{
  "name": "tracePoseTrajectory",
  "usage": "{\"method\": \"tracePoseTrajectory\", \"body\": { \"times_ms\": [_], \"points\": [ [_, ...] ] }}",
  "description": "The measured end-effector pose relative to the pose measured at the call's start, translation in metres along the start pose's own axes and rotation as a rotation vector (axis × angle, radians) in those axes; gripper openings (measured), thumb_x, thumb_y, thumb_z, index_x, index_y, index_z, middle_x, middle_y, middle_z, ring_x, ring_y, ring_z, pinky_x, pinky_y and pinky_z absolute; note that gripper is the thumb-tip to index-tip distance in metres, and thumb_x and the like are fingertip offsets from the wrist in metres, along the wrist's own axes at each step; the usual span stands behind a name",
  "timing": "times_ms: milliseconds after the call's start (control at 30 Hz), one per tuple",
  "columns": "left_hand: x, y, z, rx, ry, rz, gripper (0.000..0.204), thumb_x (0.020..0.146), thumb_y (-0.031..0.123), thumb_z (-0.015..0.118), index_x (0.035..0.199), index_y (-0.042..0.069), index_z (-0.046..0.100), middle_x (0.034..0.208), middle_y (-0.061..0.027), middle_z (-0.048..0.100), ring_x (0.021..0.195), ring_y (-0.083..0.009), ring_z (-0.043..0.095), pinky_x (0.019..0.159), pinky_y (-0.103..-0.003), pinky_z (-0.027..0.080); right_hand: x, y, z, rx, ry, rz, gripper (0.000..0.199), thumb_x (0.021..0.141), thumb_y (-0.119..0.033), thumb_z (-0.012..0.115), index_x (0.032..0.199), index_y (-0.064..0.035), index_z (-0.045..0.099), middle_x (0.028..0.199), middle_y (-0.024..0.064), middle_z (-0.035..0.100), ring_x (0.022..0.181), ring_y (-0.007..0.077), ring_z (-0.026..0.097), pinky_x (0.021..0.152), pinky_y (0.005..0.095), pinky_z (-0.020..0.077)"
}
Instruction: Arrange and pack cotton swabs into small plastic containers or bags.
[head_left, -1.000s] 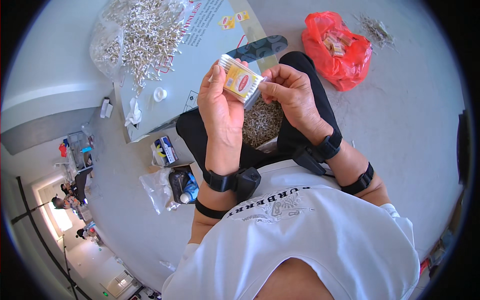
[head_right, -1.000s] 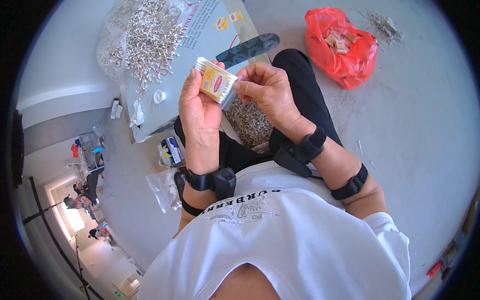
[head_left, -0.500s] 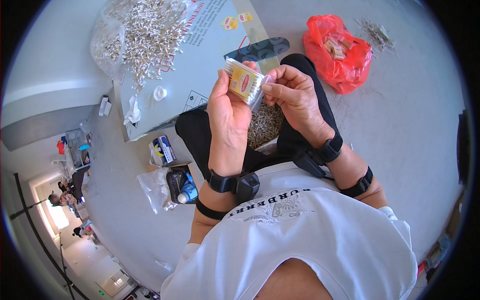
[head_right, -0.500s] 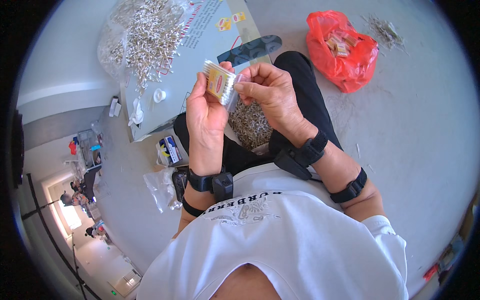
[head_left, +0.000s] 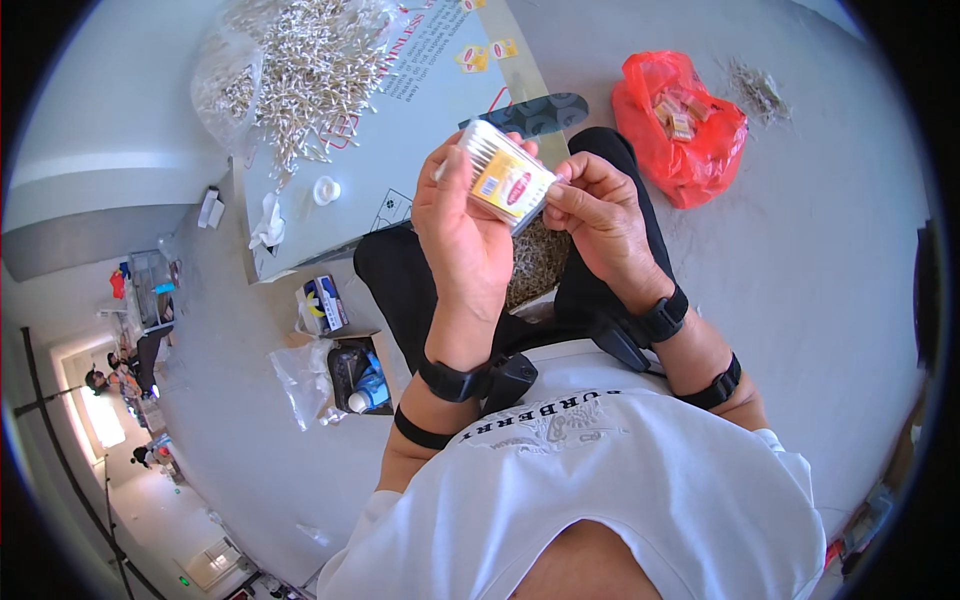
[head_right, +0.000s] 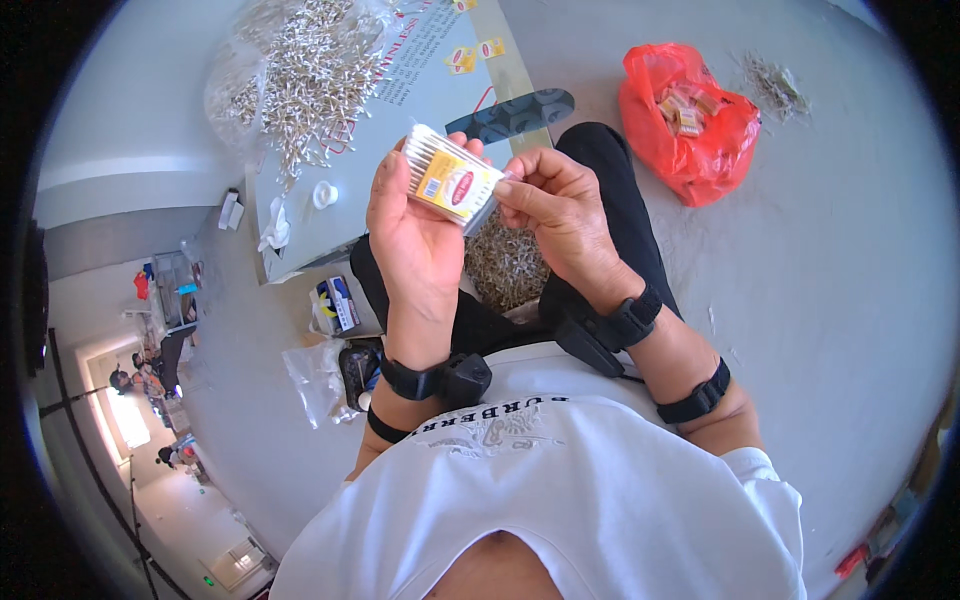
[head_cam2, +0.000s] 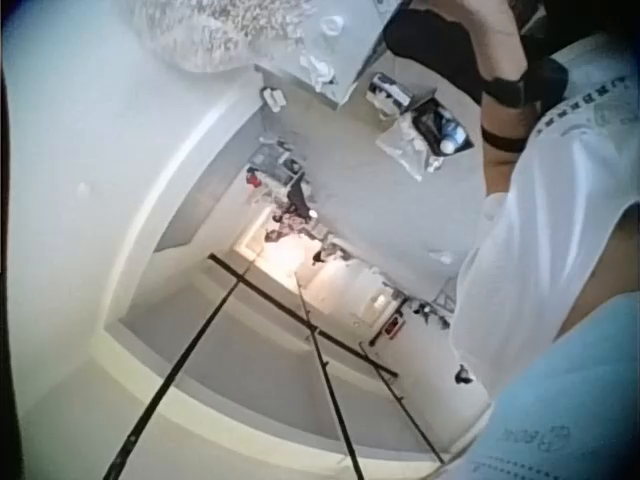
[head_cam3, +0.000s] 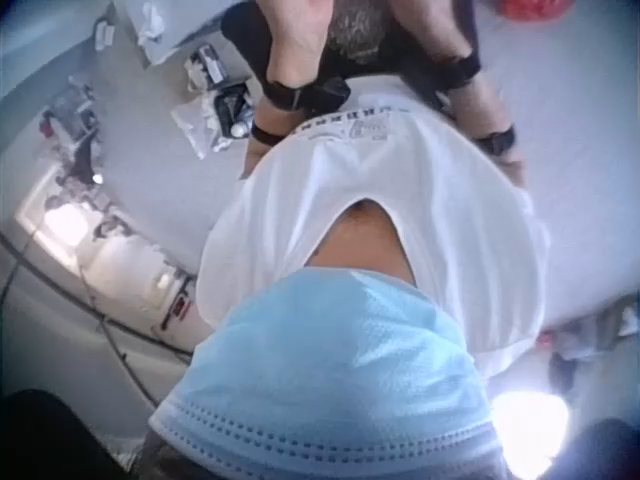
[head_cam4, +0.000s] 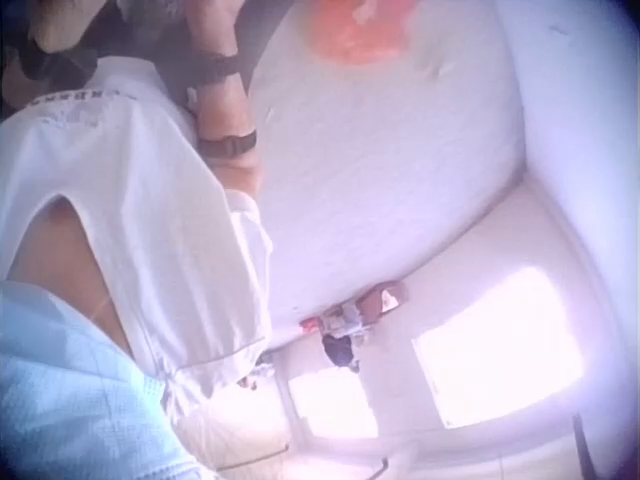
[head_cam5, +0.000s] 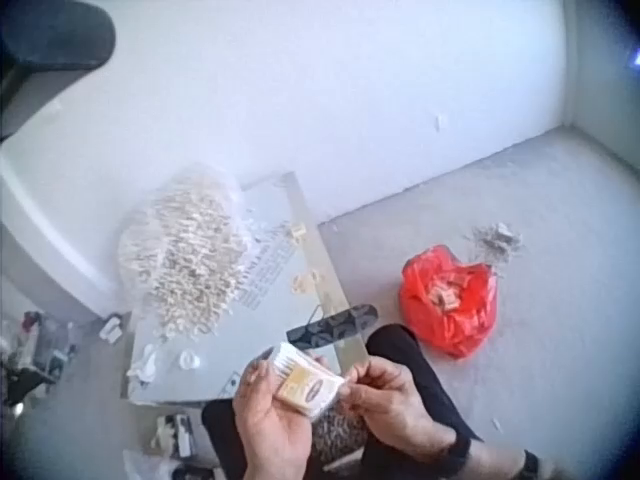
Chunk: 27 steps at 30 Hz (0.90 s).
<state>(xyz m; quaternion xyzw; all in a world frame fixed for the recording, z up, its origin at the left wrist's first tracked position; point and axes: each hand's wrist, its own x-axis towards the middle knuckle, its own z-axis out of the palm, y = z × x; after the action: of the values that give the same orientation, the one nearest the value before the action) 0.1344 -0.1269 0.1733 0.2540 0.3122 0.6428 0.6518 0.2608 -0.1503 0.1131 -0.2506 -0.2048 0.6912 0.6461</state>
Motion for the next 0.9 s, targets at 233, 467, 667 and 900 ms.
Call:
{"method": "tracePoseTrajectory", "body": {
  "times_ms": [233, 467, 667, 900],
  "points": [
    [-0.015, 0.007, 0.01, 0.293, -0.222, 0.201, 0.023, 0.091, 0.006, 0.054, 0.11, -0.006, 0.054, 0.103, -0.0195, 0.065, 0.094, -0.0233, 0.066, 0.084, -0.034, 0.054, 0.001, -0.001, -0.003, 0.05, -0.08, 0.069, 0.005, 0.09, 0.0, 0.062, 0.094, -0.0023, 0.058, 0.079, 0.005, 0.061, 0.066, 0.0102, 0.057, 0.058, 0.0219, 0.0461],
    [-0.02, 0.007, 0.01, 0.54, -0.334, 0.351, 0.023, 0.09, 0.005, 0.056, 0.111, -0.005, 0.056, 0.102, -0.0111, 0.065, 0.084, -0.0118, 0.062, 0.073, -0.022, 0.05, 0.002, 0.001, 0.002, 0.143, -0.062, 0.042, 0.009, 0.091, 0.001, 0.06, 0.1, -0.0004, 0.06, 0.088, 0.009, 0.065, 0.072, 0.0129, 0.063, 0.063, 0.0239, 0.053],
    [-0.021, 0.005, 0.009, 0.666, -0.382, 0.388, 0.027, 0.087, 0.002, 0.053, 0.111, -0.008, 0.054, 0.105, -0.0213, 0.065, 0.092, -0.0196, 0.064, 0.081, -0.031, 0.053, 0.003, 0.006, -0.001, 0.211, -0.115, 0.025, 0.011, 0.091, 0.0, 0.06, 0.102, -0.0001, 0.06, 0.09, 0.0096, 0.065, 0.071, 0.0129, 0.061, 0.063, 0.0239, 0.0521],
    [-0.021, 0.005, 0.012, 0.765, -0.422, 0.51, 0.026, 0.09, 0.005, 0.054, 0.112, -0.008, 0.054, 0.107, -0.018, 0.064, 0.085, -0.0134, 0.062, 0.075, -0.027, 0.053, 0.0, 0.003, 0.002, 0.231, -0.112, 0.07, 0.012, 0.091, 0.0, 0.06, 0.103, -0.0015, 0.059, 0.09, 0.0075, 0.064, 0.071, 0.012, 0.06, 0.064, 0.0226, 0.051]
  ]
}}
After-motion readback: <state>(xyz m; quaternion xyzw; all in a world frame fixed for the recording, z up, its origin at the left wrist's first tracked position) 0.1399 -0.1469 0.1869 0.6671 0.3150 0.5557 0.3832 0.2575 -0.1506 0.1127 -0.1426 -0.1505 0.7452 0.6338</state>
